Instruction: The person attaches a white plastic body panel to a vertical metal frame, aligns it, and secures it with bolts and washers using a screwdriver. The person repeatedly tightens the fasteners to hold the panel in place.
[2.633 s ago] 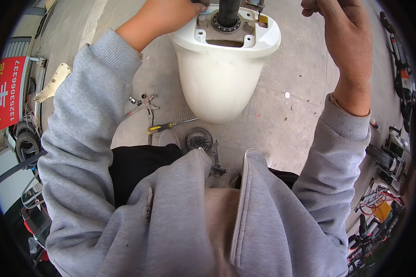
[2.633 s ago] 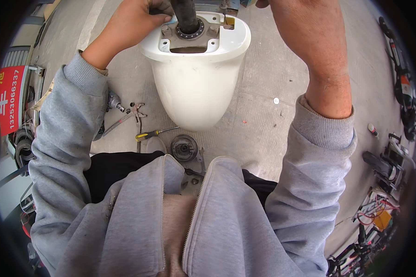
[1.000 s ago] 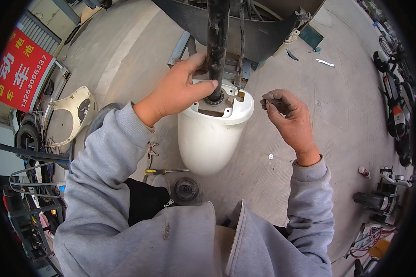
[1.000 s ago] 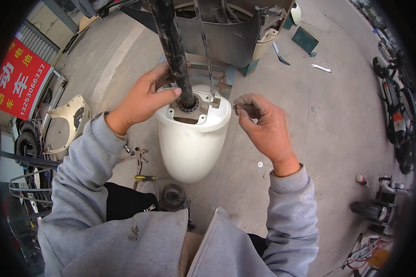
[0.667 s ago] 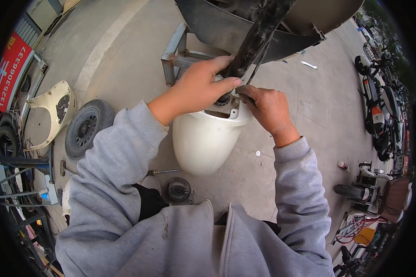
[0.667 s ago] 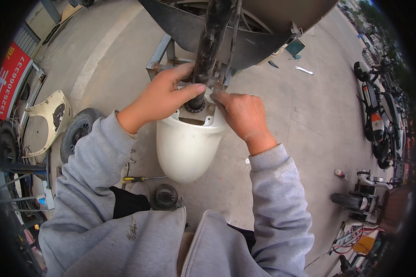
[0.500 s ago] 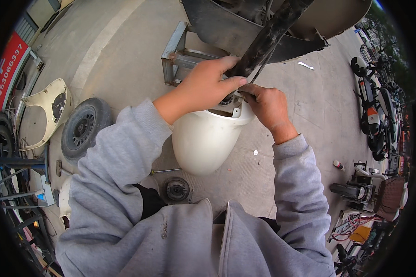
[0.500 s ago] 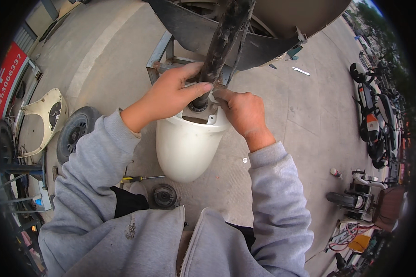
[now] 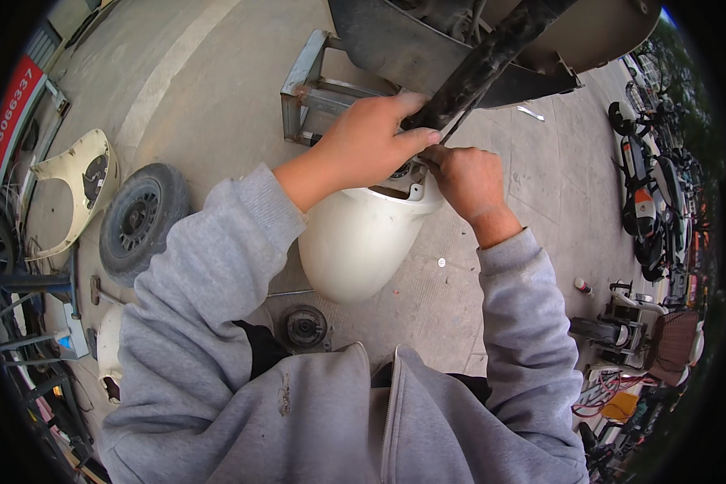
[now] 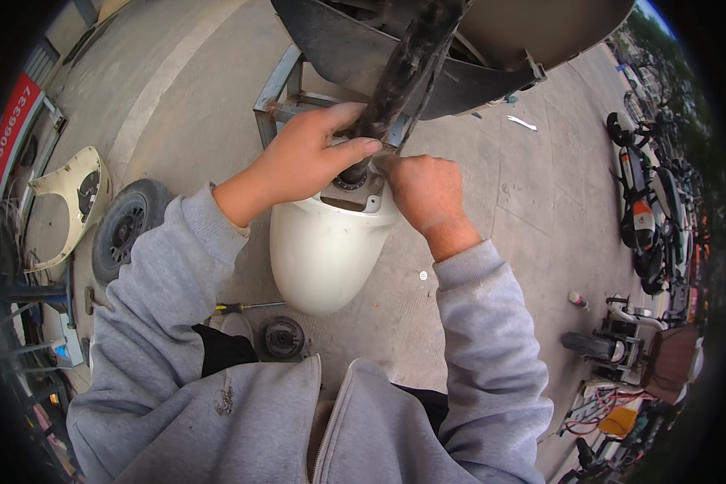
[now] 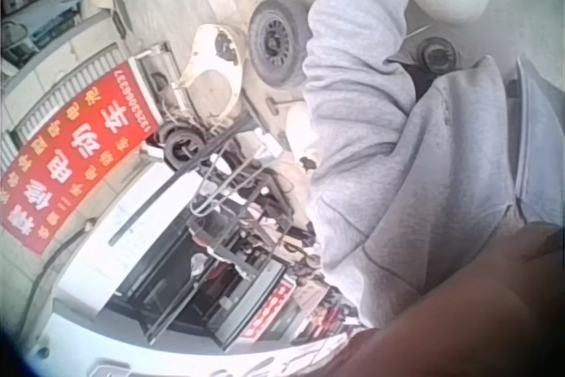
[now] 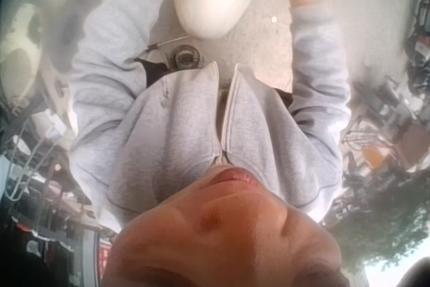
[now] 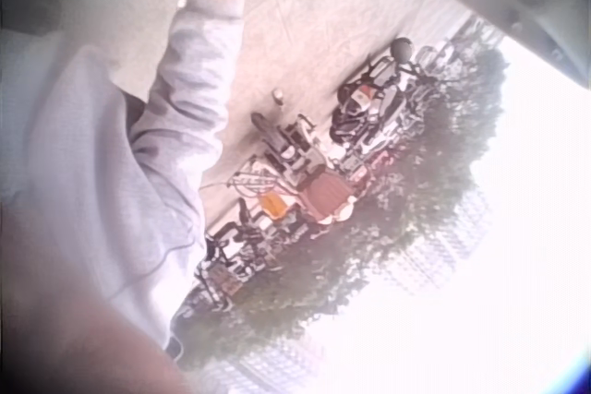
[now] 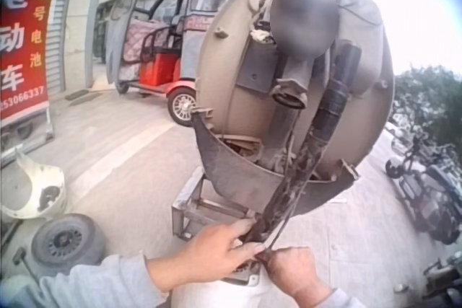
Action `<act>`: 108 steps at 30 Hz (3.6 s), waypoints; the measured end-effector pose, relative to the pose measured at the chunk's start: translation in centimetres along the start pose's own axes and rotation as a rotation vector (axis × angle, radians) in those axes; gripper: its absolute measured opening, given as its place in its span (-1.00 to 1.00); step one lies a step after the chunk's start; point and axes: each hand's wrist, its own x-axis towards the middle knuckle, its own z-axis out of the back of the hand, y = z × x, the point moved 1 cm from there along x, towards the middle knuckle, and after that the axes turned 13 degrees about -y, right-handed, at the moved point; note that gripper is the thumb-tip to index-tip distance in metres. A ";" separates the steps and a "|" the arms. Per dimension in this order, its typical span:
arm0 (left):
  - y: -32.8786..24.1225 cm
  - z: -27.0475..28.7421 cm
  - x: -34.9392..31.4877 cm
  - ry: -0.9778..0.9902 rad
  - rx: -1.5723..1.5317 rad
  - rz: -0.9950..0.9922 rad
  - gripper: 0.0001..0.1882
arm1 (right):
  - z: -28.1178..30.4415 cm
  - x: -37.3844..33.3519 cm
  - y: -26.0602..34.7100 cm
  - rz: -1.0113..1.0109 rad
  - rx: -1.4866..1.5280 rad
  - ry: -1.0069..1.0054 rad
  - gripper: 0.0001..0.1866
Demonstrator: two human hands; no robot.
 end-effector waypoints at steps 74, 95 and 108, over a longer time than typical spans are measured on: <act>-0.6 0.1 -0.2 -0.012 0.042 -0.018 -0.57 | -0.1 0.3 1.0 -0.092 -0.065 0.068 -0.77; 0.3 0.0 0.1 -0.014 0.046 -0.052 -0.52 | -0.5 0.3 1.4 -0.056 -0.080 -0.031 -0.80; -0.2 -0.5 0.0 0.004 -0.255 0.018 -0.67 | -1.5 0.4 1.1 -0.109 -0.010 -0.058 -0.77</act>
